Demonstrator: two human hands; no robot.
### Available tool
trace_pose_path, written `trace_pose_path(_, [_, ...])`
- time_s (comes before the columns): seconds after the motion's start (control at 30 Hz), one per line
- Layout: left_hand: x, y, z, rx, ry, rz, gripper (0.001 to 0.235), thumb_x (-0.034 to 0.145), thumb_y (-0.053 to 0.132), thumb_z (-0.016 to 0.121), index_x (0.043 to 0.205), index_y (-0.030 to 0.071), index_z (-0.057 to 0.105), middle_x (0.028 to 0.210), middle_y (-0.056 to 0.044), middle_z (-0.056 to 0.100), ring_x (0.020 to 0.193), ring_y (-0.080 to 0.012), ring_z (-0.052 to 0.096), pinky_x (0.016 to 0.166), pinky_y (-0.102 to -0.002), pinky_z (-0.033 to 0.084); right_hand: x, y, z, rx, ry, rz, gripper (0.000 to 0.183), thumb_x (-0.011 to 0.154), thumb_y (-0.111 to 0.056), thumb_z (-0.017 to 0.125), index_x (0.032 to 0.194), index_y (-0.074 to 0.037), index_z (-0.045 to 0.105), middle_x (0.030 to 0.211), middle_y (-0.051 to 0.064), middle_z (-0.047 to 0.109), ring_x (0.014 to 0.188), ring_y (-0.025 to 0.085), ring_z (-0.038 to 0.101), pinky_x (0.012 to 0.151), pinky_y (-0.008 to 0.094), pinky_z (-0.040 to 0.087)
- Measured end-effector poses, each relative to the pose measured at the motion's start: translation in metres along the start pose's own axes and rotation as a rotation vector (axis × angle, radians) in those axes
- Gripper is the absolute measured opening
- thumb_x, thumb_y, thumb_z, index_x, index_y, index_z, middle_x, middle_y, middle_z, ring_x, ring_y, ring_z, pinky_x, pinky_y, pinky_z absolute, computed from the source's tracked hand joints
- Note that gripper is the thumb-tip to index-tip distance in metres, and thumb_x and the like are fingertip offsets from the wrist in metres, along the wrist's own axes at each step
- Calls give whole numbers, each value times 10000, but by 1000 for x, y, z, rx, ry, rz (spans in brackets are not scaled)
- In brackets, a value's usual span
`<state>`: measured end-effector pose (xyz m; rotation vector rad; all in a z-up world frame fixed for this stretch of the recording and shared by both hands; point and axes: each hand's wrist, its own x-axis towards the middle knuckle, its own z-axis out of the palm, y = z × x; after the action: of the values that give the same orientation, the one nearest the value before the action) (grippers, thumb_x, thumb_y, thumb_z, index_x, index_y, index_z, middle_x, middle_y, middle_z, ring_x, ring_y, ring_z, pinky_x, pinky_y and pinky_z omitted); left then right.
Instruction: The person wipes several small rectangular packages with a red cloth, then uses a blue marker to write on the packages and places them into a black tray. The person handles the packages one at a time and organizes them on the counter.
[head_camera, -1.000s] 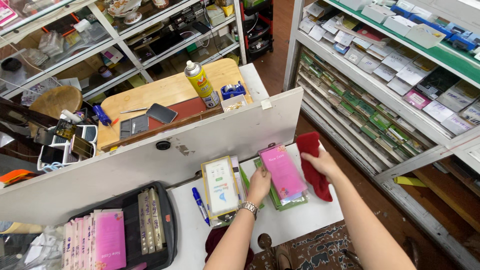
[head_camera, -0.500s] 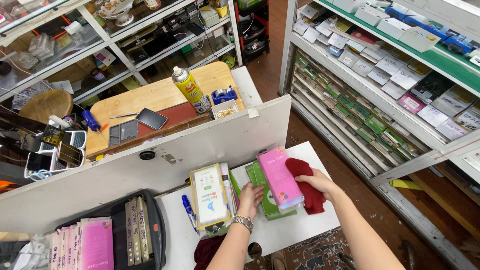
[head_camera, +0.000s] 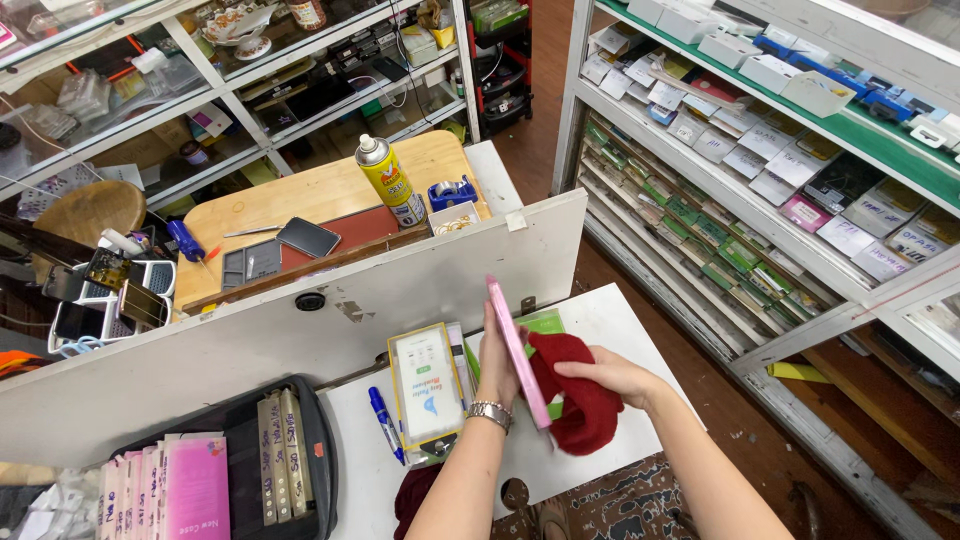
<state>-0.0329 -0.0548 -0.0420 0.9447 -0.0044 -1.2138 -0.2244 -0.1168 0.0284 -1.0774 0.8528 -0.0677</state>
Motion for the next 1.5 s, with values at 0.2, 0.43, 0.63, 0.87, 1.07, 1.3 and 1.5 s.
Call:
trace_pose_path(0.2, [-3,21,-5,81,144,-18,744,935,611,545,1398,29,567,1259,-94,700,1153,-241,676,984,-408,549,-20,-23,38,-152,140,-242,596,926,-350,660,1423,-47,531,1248,98,704,1112,207,650,948,364,521])
trace_pose_path(0.43, [-24,17,-6,368,3,-65,681,932,569,571,1316,8,609,1221,-121,723,1060,-189,705,924,-346,562,44,-48,56,-587,547,-927,669,957,-230,692,1512,22,416,1348,171,582,1250,218,556,1072,359,419])
trace_pose_path(0.63, [-27,48,5,533,124,173,602,937,490,642,1153,-69,693,1043,-150,757,904,-211,711,807,-354,569,30,-50,19,316,346,-384,546,935,-323,639,1405,-66,534,1191,125,677,970,218,657,849,406,562])
trace_pose_path(0.87, [-33,74,-3,231,-202,-76,568,932,456,614,1326,47,616,1258,-102,679,1108,-180,646,944,-337,543,35,-9,29,342,252,-301,594,841,-223,761,1372,-27,581,1239,133,694,1071,234,686,934,426,563])
trace_pose_path(1.07, [-68,40,-25,303,-423,118,553,869,159,737,1383,102,542,1367,-17,640,1228,-108,616,1037,-284,497,46,5,29,759,340,-327,575,862,-265,711,1389,-110,541,1271,69,690,1102,207,693,930,413,578])
trace_pose_path(1.3, [-65,65,-16,907,-46,424,292,962,210,703,1158,-2,750,912,-100,773,801,-148,637,753,-324,519,27,-18,48,469,647,-559,469,958,-320,643,1310,-19,571,1137,158,682,867,328,667,728,457,564])
trace_pose_path(1.5, [-77,63,4,1323,-145,917,252,857,64,622,1076,16,736,825,-235,706,748,-398,662,653,-434,508,21,-36,104,-759,819,-1054,457,850,-290,763,1206,-15,682,1258,263,627,1213,406,497,1042,527,359])
